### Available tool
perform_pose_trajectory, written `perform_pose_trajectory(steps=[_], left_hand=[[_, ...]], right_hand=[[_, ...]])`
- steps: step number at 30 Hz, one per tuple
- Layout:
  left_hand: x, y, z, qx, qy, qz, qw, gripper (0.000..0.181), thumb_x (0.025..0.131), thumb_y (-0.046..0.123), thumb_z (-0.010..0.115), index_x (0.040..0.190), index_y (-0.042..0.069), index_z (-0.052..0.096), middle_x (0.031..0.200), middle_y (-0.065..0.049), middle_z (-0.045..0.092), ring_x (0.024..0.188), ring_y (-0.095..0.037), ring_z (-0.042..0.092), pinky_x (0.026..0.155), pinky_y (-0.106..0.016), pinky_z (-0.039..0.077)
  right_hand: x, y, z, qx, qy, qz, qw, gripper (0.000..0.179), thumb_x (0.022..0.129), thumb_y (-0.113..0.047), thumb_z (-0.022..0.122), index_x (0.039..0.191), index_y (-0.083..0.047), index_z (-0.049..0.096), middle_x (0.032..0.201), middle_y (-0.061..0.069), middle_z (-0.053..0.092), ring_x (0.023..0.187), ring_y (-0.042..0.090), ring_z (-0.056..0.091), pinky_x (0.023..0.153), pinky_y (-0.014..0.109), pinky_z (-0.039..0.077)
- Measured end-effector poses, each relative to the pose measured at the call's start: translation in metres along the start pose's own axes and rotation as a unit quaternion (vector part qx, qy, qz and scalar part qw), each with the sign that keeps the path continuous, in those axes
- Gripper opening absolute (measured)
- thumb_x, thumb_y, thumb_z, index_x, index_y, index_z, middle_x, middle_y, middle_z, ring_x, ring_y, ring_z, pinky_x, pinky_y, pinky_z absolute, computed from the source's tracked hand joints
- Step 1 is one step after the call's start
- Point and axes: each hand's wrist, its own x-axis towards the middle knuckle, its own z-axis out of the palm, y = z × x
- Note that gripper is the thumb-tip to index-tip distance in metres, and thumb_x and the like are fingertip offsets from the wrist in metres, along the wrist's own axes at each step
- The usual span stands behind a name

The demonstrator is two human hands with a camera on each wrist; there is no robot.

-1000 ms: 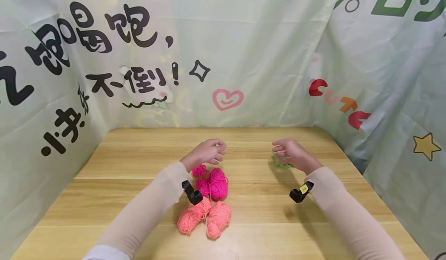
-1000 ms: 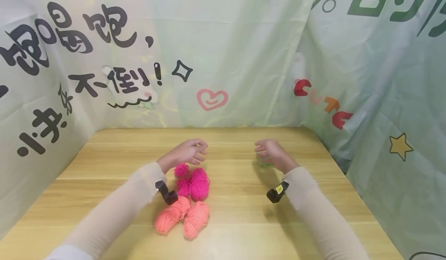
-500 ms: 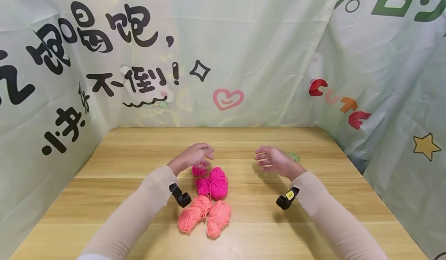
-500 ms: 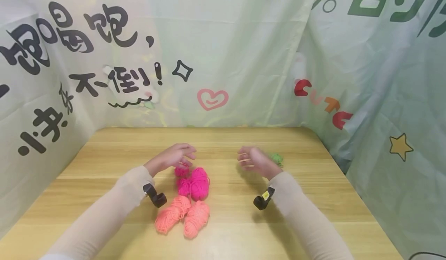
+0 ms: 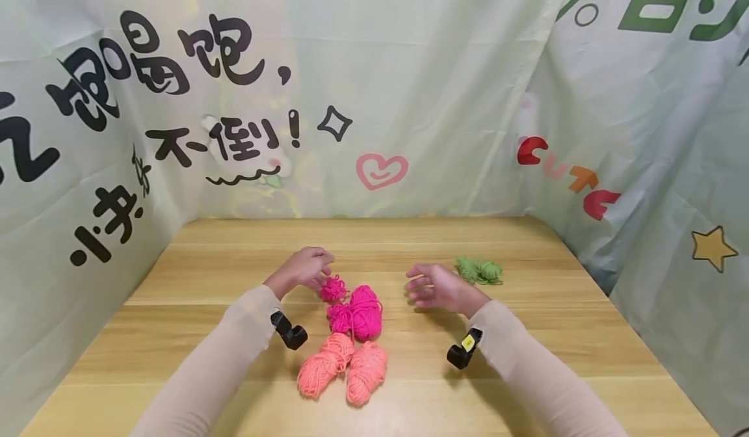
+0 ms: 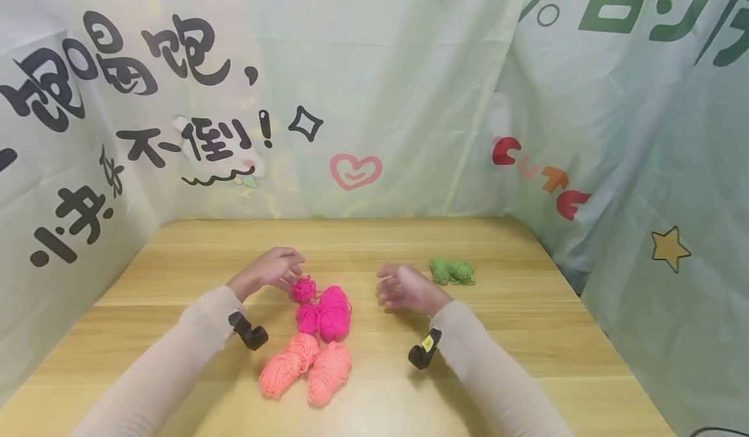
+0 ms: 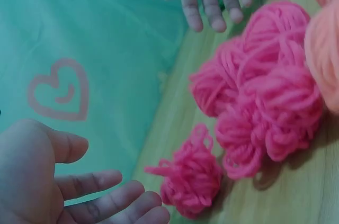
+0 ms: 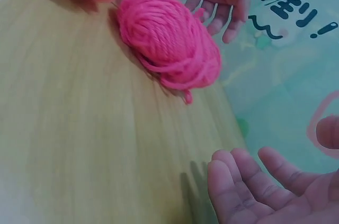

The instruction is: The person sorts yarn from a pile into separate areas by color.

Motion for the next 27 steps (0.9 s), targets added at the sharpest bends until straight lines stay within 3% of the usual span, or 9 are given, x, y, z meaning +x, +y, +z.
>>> perform_pose_trajectory(steps=[5, 11, 19, 27], left_hand=[[0.003, -0.010, 0.001, 0.035, 0.021, -0.007, 0.9992, 0.035, 0.099, 0.021, 0.054, 0.124, -0.003, 0.055, 0.105, -0.017, 0.062, 0.080, -0.026, 0.066, 0.068, -0.036, 0.058], [0.003, -0.019, 0.007, 0.072, 0.017, -0.013, 0.9971, 0.034, 0.092, 0.017, 0.068, 0.118, -0.001, 0.058, 0.100, -0.012, 0.064, 0.070, -0.021, 0.064, 0.062, -0.034, 0.057], [-0.001, -0.020, 0.009, 0.104, 0.014, -0.011, 0.9944, 0.029, 0.088, 0.010, 0.072, 0.112, 0.000, 0.061, 0.101, -0.011, 0.064, 0.075, -0.019, 0.065, 0.061, -0.032, 0.056], [-0.004, -0.021, 0.007, 0.149, 0.002, -0.009, 0.9888, 0.025, 0.087, 0.010, 0.072, 0.109, 0.002, 0.065, 0.090, -0.008, 0.064, 0.067, -0.020, 0.064, 0.060, -0.029, 0.055]], right_hand=[[0.006, 0.007, 0.009, -0.003, -0.008, 0.014, 0.9999, 0.052, 0.103, -0.031, 0.034, 0.138, 0.007, 0.036, 0.123, 0.025, 0.053, 0.092, 0.026, 0.060, 0.083, 0.041, 0.052], [0.016, 0.015, 0.023, 0.000, -0.016, 0.031, 0.9994, 0.051, 0.103, -0.033, 0.038, 0.135, 0.006, 0.040, 0.117, 0.021, 0.057, 0.091, 0.026, 0.060, 0.079, 0.039, 0.054], [0.018, 0.014, 0.044, -0.005, -0.019, 0.046, 0.9987, 0.051, 0.102, -0.033, 0.039, 0.135, 0.006, 0.041, 0.120, 0.023, 0.056, 0.089, 0.030, 0.061, 0.078, 0.042, 0.054], [0.020, 0.013, 0.056, -0.010, -0.026, 0.051, 0.9983, 0.049, 0.101, -0.030, 0.044, 0.135, 0.005, 0.042, 0.122, 0.025, 0.057, 0.090, 0.033, 0.063, 0.078, 0.044, 0.055]])
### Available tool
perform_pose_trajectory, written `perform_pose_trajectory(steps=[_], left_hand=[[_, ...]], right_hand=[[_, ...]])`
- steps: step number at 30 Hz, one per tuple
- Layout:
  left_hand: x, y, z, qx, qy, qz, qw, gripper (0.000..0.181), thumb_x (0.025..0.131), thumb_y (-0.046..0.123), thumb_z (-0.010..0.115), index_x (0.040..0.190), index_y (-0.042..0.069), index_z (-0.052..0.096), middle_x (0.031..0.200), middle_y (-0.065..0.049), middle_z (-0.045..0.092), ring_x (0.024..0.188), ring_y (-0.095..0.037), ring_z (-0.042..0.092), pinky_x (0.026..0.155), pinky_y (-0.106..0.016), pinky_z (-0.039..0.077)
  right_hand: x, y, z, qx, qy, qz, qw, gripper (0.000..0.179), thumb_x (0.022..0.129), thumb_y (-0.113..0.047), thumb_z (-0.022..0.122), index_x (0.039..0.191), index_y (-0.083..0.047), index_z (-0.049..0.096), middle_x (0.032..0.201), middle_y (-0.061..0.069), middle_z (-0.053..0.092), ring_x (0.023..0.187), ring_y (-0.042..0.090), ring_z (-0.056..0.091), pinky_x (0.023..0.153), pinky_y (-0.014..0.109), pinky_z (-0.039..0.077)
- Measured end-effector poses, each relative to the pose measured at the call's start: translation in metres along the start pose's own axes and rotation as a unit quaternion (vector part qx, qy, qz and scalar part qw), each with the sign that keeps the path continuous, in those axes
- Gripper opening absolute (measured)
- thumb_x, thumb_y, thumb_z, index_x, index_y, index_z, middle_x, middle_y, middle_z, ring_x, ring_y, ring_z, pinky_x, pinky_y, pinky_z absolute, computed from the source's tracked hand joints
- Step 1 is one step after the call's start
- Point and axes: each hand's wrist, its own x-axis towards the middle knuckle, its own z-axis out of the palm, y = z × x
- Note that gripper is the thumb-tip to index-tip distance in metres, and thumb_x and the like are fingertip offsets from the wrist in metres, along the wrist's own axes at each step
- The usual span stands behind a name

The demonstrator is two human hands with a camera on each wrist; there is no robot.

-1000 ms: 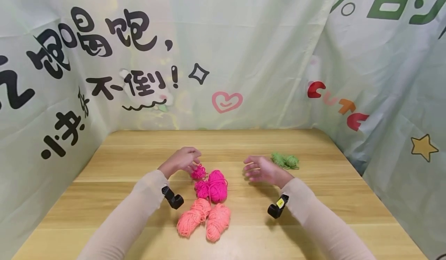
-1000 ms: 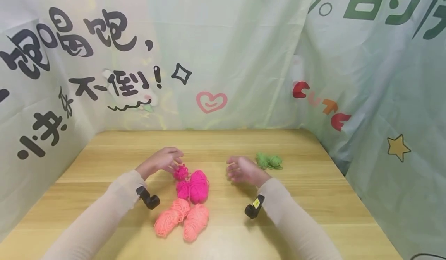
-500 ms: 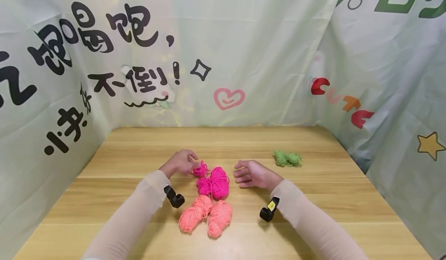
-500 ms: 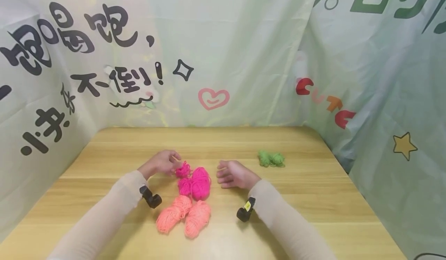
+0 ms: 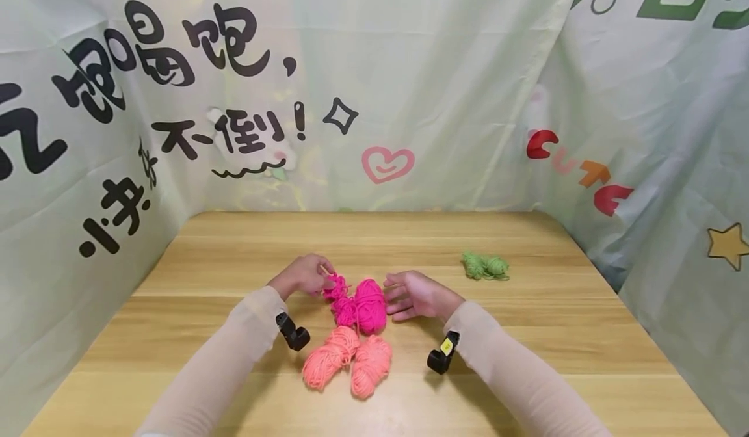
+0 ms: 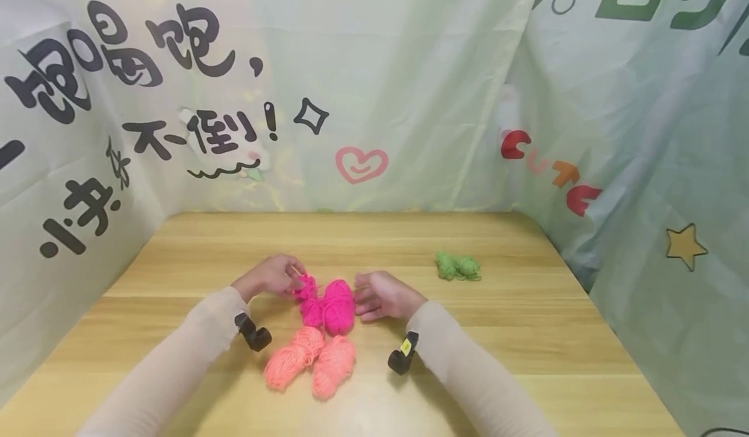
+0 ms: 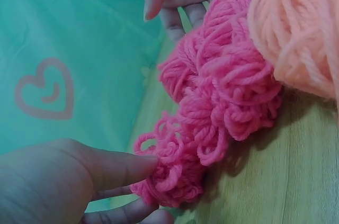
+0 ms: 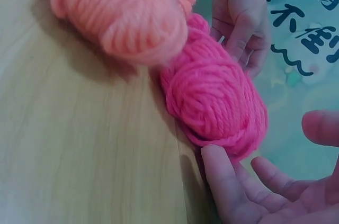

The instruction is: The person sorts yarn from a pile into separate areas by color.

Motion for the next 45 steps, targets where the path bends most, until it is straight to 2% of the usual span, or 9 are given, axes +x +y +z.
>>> perform_pose_trajectory(steps=[3, 9, 12, 20, 25, 30, 36, 42, 45], left_hand=[[-0.001, 0.002, -0.001, 0.015, -0.009, 0.001, 0.9998, 0.025, 0.087, 0.011, 0.071, 0.110, 0.002, 0.066, 0.088, -0.007, 0.063, 0.065, -0.019, 0.064, 0.060, -0.029, 0.055], [-0.001, 0.002, 0.000, 0.011, -0.015, -0.001, 0.9998, 0.025, 0.087, 0.009, 0.071, 0.109, 0.000, 0.066, 0.093, -0.007, 0.064, 0.063, -0.018, 0.063, 0.059, -0.030, 0.055], [-0.002, 0.002, 0.001, 0.008, -0.017, -0.001, 0.9998, 0.023, 0.087, 0.008, 0.070, 0.108, 0.000, 0.065, 0.094, -0.008, 0.064, 0.064, -0.018, 0.063, 0.059, -0.030, 0.055], [-0.004, 0.004, 0.001, 0.013, -0.009, 0.007, 0.9999, 0.014, 0.085, 0.006, 0.072, 0.096, 0.002, 0.065, 0.082, -0.007, 0.063, 0.066, -0.018, 0.062, 0.060, -0.030, 0.056], [-0.007, 0.006, 0.002, 0.008, -0.015, 0.001, 0.9999, 0.014, 0.085, 0.004, 0.071, 0.094, 0.003, 0.062, 0.074, -0.008, 0.064, 0.063, -0.020, 0.063, 0.059, -0.031, 0.056], [-0.010, 0.007, 0.003, 0.008, -0.020, -0.003, 0.9998, 0.014, 0.085, 0.004, 0.071, 0.096, 0.003, 0.062, 0.072, -0.008, 0.064, 0.063, -0.019, 0.064, 0.059, -0.030, 0.056], [-0.013, 0.000, 0.004, 0.005, -0.039, -0.011, 0.9992, 0.014, 0.086, 0.004, 0.069, 0.099, 0.003, 0.065, 0.069, -0.007, 0.063, 0.058, -0.015, 0.059, 0.056, -0.029, 0.055], [-0.012, 0.000, 0.001, 0.005, -0.041, 0.002, 0.9991, 0.016, 0.087, 0.004, 0.068, 0.102, 0.000, 0.065, 0.064, -0.008, 0.061, 0.056, -0.015, 0.057, 0.056, -0.029, 0.055], [-0.012, 0.001, 0.001, 0.007, -0.044, -0.005, 0.9990, 0.016, 0.086, 0.005, 0.069, 0.101, 0.001, 0.066, 0.063, -0.008, 0.060, 0.055, -0.014, 0.056, 0.057, -0.029, 0.055]], right_hand=[[0.000, -0.001, 0.004, -0.012, -0.007, -0.005, 0.9999, 0.046, 0.100, -0.026, 0.048, 0.133, 0.005, 0.043, 0.116, 0.023, 0.060, 0.085, 0.029, 0.065, 0.076, 0.043, 0.056], [0.002, -0.003, 0.010, -0.023, -0.004, -0.005, 0.9997, 0.037, 0.099, -0.024, 0.053, 0.126, 0.002, 0.049, 0.102, 0.017, 0.062, 0.074, 0.022, 0.063, 0.070, 0.037, 0.057], [0.002, -0.003, 0.012, -0.024, -0.005, -0.007, 0.9997, 0.036, 0.099, -0.022, 0.054, 0.124, 0.003, 0.049, 0.098, 0.015, 0.061, 0.074, 0.021, 0.061, 0.071, 0.036, 0.056], [0.003, -0.006, 0.013, 0.003, -0.026, -0.018, 0.9995, 0.037, 0.095, -0.010, 0.053, 0.127, 0.006, 0.044, 0.099, 0.016, 0.059, 0.084, 0.026, 0.063, 0.083, 0.045, 0.054], [0.003, -0.003, 0.016, 0.008, -0.051, -0.019, 0.9985, 0.041, 0.095, -0.008, 0.058, 0.129, 0.007, 0.041, 0.093, 0.013, 0.064, 0.079, 0.023, 0.067, 0.079, 0.045, 0.056], [0.005, 0.003, 0.020, 0.018, -0.047, -0.020, 0.9985, 0.044, 0.093, -0.006, 0.061, 0.129, 0.008, 0.040, 0.087, 0.011, 0.065, 0.073, 0.019, 0.065, 0.073, 0.040, 0.057], [0.007, 0.006, 0.024, 0.011, -0.060, -0.017, 0.9980, 0.048, 0.093, -0.005, 0.063, 0.131, 0.008, 0.039, 0.093, 0.014, 0.064, 0.078, 0.021, 0.065, 0.076, 0.041, 0.056], [0.007, 0.002, 0.024, 0.003, -0.054, -0.028, 0.9982, 0.048, 0.091, 0.000, 0.062, 0.132, 0.009, 0.040, 0.092, 0.014, 0.063, 0.076, 0.021, 0.064, 0.074, 0.041, 0.057], [0.007, 0.000, 0.024, 0.001, -0.057, -0.029, 0.9980, 0.047, 0.091, 0.002, 0.061, 0.132, 0.008, 0.040, 0.091, 0.013, 0.062, 0.074, 0.021, 0.063, 0.072, 0.039, 0.057]])
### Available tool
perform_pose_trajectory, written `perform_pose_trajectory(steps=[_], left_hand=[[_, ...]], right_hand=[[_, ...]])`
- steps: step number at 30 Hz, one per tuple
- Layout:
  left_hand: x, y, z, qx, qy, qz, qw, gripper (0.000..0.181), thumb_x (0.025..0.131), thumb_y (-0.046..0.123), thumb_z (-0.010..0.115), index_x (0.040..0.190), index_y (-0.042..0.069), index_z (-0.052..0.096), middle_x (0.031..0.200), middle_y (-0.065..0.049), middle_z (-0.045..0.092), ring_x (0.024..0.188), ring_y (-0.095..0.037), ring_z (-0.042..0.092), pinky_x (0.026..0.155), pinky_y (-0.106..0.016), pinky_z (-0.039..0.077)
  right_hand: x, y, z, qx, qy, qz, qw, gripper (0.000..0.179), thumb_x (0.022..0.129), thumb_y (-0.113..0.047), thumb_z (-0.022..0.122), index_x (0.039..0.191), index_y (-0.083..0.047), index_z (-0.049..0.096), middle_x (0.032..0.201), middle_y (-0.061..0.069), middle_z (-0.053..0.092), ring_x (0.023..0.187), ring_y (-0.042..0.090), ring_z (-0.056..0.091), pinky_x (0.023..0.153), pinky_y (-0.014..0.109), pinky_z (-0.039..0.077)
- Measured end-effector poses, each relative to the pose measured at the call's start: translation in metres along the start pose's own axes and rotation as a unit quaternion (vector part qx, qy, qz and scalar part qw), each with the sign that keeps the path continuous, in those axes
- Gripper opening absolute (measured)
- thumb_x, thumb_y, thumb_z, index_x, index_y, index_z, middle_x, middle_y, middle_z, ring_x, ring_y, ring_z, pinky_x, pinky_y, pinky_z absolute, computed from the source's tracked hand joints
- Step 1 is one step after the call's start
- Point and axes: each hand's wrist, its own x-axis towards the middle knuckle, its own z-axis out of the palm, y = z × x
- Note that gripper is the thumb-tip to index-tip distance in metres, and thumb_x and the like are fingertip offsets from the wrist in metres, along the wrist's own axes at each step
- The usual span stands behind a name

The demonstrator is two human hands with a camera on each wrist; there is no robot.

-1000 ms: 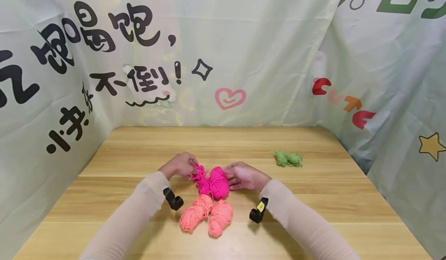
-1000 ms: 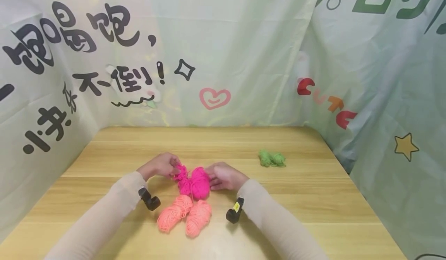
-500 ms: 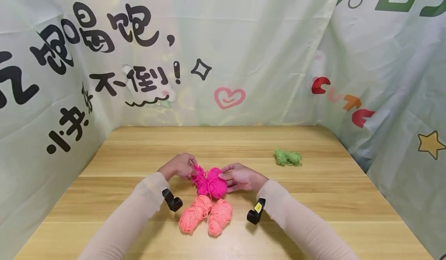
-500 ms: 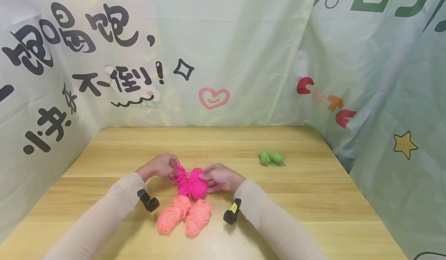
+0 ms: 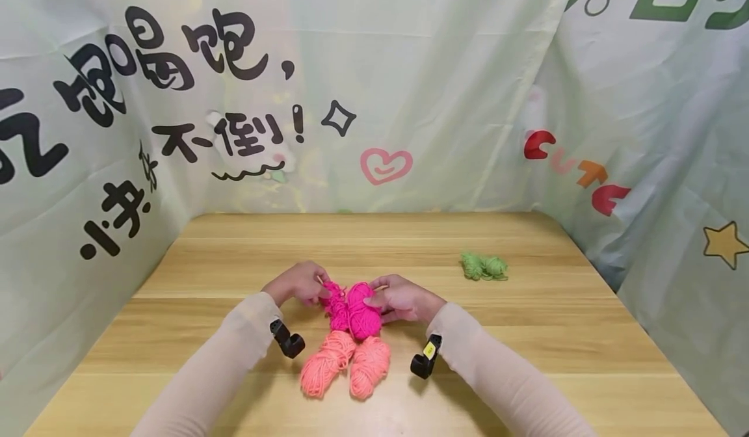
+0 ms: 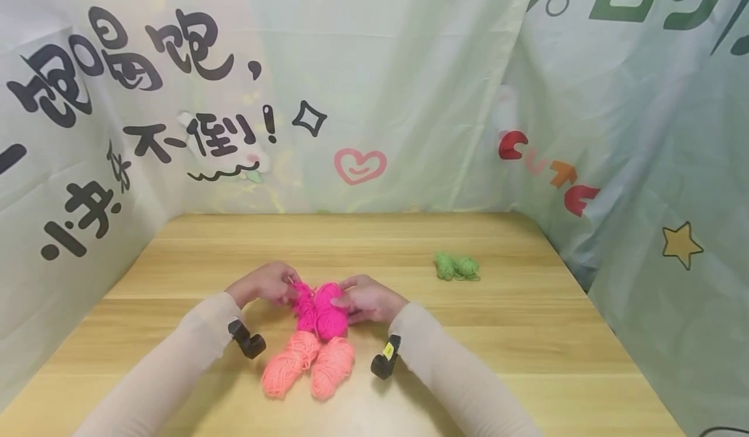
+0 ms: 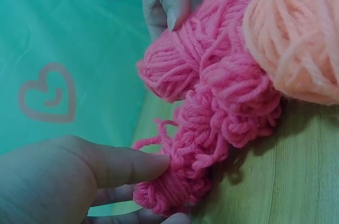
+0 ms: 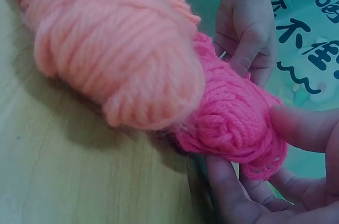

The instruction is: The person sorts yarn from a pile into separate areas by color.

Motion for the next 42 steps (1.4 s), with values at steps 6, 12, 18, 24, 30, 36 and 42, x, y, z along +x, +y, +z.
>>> perform_pose_trajectory(steps=[6, 12, 18, 24, 30, 36, 42], left_hand=[[0.000, 0.002, -0.001, -0.001, -0.003, -0.010, 0.9999, 0.015, 0.086, 0.005, 0.068, 0.100, 0.002, 0.065, 0.062, -0.007, 0.059, 0.054, -0.015, 0.056, 0.056, -0.031, 0.055], [-0.002, 0.006, -0.002, 0.015, -0.008, -0.031, 0.9994, 0.008, 0.085, 0.005, 0.068, 0.093, 0.005, 0.066, 0.071, -0.008, 0.064, 0.057, -0.018, 0.060, 0.057, -0.031, 0.056], [-0.001, 0.006, 0.000, 0.000, 0.001, -0.043, 0.9991, 0.009, 0.084, 0.006, 0.071, 0.091, 0.005, 0.066, 0.075, -0.008, 0.065, 0.057, -0.018, 0.059, 0.054, -0.030, 0.055], [-0.001, 0.005, 0.001, -0.009, 0.005, -0.042, 0.9991, 0.010, 0.082, 0.005, 0.073, 0.086, 0.004, 0.064, 0.075, -0.007, 0.067, 0.061, -0.019, 0.063, 0.055, -0.031, 0.056], [-0.002, 0.006, 0.000, -0.003, -0.002, -0.037, 0.9993, 0.010, 0.083, 0.006, 0.073, 0.084, 0.005, 0.064, 0.077, -0.007, 0.067, 0.063, -0.019, 0.064, 0.056, -0.031, 0.056], [0.000, 0.005, 0.002, 0.006, 0.011, -0.048, 0.9988, 0.012, 0.082, 0.007, 0.075, 0.084, 0.005, 0.063, 0.074, -0.006, 0.067, 0.061, -0.020, 0.063, 0.054, -0.032, 0.055], [-0.001, 0.005, 0.003, 0.010, 0.014, -0.050, 0.9986, 0.013, 0.083, 0.008, 0.075, 0.085, 0.006, 0.063, 0.077, -0.006, 0.066, 0.062, -0.020, 0.063, 0.053, -0.032, 0.055]], right_hand=[[0.000, -0.002, 0.000, -0.004, 0.009, 0.000, 1.0000, 0.045, 0.090, 0.003, 0.062, 0.129, 0.007, 0.041, 0.088, 0.011, 0.060, 0.072, 0.019, 0.060, 0.067, 0.035, 0.056], [-0.001, -0.003, -0.001, 0.001, 0.004, -0.004, 1.0000, 0.044, 0.089, 0.002, 0.062, 0.128, 0.006, 0.042, 0.088, 0.011, 0.060, 0.072, 0.018, 0.059, 0.065, 0.032, 0.055], [0.000, -0.007, -0.005, 0.001, 0.001, -0.009, 1.0000, 0.042, 0.090, 0.002, 0.061, 0.127, 0.006, 0.043, 0.092, 0.013, 0.059, 0.076, 0.020, 0.060, 0.068, 0.035, 0.056], [0.000, -0.011, -0.008, -0.002, 0.000, -0.017, 0.9999, 0.044, 0.090, 0.001, 0.061, 0.129, 0.006, 0.041, 0.094, 0.012, 0.058, 0.077, 0.020, 0.059, 0.070, 0.034, 0.055], [0.000, -0.015, -0.012, 0.006, 0.010, -0.014, 0.9998, 0.045, 0.090, 0.003, 0.060, 0.130, 0.007, 0.040, 0.094, 0.012, 0.058, 0.077, 0.020, 0.059, 0.071, 0.035, 0.056], [0.001, -0.019, -0.016, 0.013, 0.017, -0.016, 0.9996, 0.044, 0.091, 0.002, 0.059, 0.130, 0.006, 0.040, 0.095, 0.012, 0.057, 0.076, 0.018, 0.058, 0.068, 0.032, 0.054], [0.002, -0.022, -0.021, 0.011, 0.014, -0.023, 0.9996, 0.041, 0.092, 0.002, 0.058, 0.128, 0.006, 0.040, 0.096, 0.013, 0.057, 0.077, 0.019, 0.058, 0.067, 0.032, 0.054]])
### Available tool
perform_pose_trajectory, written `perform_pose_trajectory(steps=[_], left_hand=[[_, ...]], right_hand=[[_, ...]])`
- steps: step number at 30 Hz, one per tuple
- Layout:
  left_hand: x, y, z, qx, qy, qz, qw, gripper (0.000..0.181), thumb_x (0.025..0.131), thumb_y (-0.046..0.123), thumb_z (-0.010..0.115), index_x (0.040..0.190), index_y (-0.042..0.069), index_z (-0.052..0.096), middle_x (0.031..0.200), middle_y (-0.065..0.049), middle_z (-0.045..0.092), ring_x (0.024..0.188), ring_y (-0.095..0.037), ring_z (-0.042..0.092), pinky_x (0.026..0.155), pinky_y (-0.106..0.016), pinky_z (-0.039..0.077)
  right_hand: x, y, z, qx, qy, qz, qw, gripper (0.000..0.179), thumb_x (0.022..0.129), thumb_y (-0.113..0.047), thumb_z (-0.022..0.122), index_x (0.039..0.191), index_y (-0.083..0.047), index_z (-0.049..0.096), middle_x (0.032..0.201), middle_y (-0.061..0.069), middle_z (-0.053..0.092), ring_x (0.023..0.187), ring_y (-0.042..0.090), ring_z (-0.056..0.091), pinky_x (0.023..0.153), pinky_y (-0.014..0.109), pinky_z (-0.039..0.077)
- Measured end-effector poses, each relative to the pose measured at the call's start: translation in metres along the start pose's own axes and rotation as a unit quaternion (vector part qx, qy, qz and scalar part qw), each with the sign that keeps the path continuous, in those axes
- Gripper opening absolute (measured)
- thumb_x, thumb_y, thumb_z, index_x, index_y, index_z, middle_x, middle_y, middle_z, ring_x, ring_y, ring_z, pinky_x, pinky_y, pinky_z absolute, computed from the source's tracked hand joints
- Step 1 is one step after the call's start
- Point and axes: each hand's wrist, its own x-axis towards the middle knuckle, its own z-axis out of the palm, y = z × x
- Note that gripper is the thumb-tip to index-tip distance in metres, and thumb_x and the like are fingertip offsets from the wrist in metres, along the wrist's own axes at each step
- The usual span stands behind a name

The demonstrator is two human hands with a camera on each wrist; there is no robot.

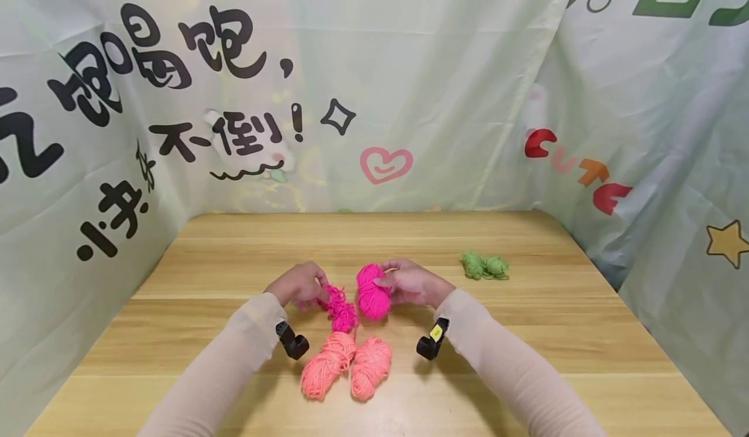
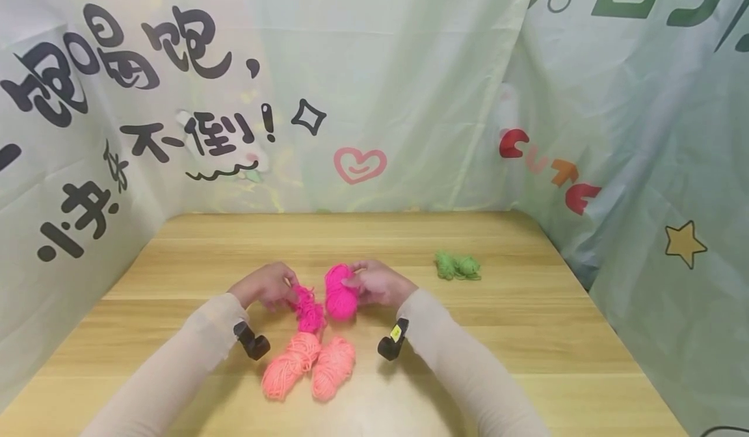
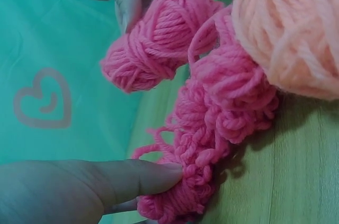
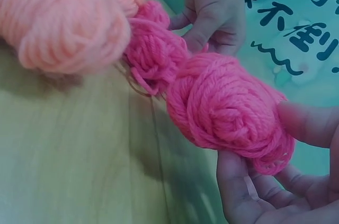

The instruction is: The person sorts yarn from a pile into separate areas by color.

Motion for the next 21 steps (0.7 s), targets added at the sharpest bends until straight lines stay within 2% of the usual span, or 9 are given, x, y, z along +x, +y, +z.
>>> perform_pose_trajectory(steps=[12, 21], left_hand=[[0.002, -0.002, 0.001, -0.011, -0.007, -0.017, 0.9998, 0.015, 0.083, 0.009, 0.075, 0.087, 0.006, 0.061, 0.081, -0.008, 0.064, 0.066, -0.021, 0.061, 0.053, -0.032, 0.055], [-0.001, -0.001, 0.000, 0.002, -0.005, -0.012, 0.9999, 0.014, 0.083, 0.010, 0.075, 0.086, 0.007, 0.062, 0.078, -0.007, 0.066, 0.065, -0.020, 0.063, 0.053, -0.031, 0.055]], right_hand=[[0.004, -0.004, -0.011, -0.004, 0.017, 0.004, 0.9998, 0.043, 0.092, 0.000, 0.058, 0.131, 0.005, 0.040, 0.097, 0.013, 0.058, 0.076, 0.020, 0.060, 0.067, 0.033, 0.055], [0.007, -0.007, -0.019, 0.002, 0.036, 0.008, 0.9993, 0.043, 0.093, 0.002, 0.058, 0.132, 0.006, 0.039, 0.103, 0.014, 0.056, 0.083, 0.021, 0.058, 0.071, 0.033, 0.055]])
